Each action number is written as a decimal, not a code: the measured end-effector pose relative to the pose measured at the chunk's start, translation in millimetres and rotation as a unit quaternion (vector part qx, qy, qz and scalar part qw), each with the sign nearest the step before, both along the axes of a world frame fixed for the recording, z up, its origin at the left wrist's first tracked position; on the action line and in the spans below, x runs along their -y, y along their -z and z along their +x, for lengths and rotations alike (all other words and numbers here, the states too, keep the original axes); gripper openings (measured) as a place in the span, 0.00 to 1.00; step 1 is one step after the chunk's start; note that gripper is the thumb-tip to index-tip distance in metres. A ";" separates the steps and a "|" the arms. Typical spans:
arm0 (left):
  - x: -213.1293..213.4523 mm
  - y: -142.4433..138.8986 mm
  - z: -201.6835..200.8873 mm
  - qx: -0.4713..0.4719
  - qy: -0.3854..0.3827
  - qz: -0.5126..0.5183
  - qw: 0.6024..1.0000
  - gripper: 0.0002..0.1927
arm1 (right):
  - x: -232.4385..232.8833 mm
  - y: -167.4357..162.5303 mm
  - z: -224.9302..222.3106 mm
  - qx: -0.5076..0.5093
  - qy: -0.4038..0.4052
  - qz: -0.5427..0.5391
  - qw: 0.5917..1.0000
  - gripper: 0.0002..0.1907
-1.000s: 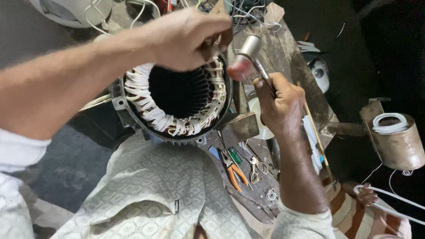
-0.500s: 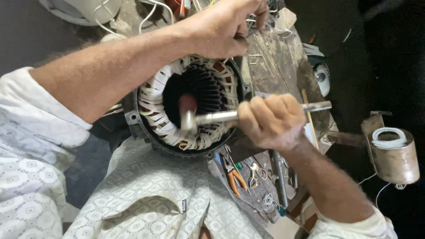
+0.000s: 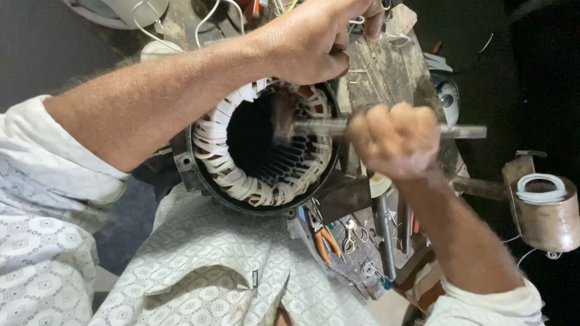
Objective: The person secures white insulating tape around the copper windings of a motor stator. They use a hammer to tap the tape into place and pliers to trim excess tape, repeating the process around the stator circumference.
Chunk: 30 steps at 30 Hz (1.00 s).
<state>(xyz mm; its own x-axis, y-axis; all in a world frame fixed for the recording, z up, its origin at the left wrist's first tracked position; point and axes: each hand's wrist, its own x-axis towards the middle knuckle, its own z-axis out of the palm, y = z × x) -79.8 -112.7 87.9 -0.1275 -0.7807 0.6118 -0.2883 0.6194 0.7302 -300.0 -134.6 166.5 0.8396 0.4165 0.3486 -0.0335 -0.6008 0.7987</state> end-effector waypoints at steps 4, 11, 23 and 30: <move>-4.3 -6.8 1.9 0.045 -0.022 0.121 0.991 0.24 | -9.7 13.6 -6.3 -0.036 0.012 0.059 0.998 0.17; 1.3 6.3 -0.7 0.032 -0.009 -0.034 0.999 0.23 | -7.8 13.9 -28.6 -0.100 0.099 0.052 0.989 0.25; -4.0 2.6 -4.6 0.028 -0.022 0.075 0.997 0.08 | -9.5 32.2 -68.4 -0.047 0.162 0.137 0.976 0.23; -2.4 21.6 -9.2 0.103 -0.051 0.131 0.985 0.09 | -34.7 109.0 -177.9 0.305 0.242 0.328 0.861 0.19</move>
<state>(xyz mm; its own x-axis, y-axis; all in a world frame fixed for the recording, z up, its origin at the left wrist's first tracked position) -89.0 -110.3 66.4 -0.1398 -0.9232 0.3580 -0.4979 0.3781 0.7805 -477.9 -99.9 57.6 0.4366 -0.3843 0.8135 -0.6992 -0.7140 0.0379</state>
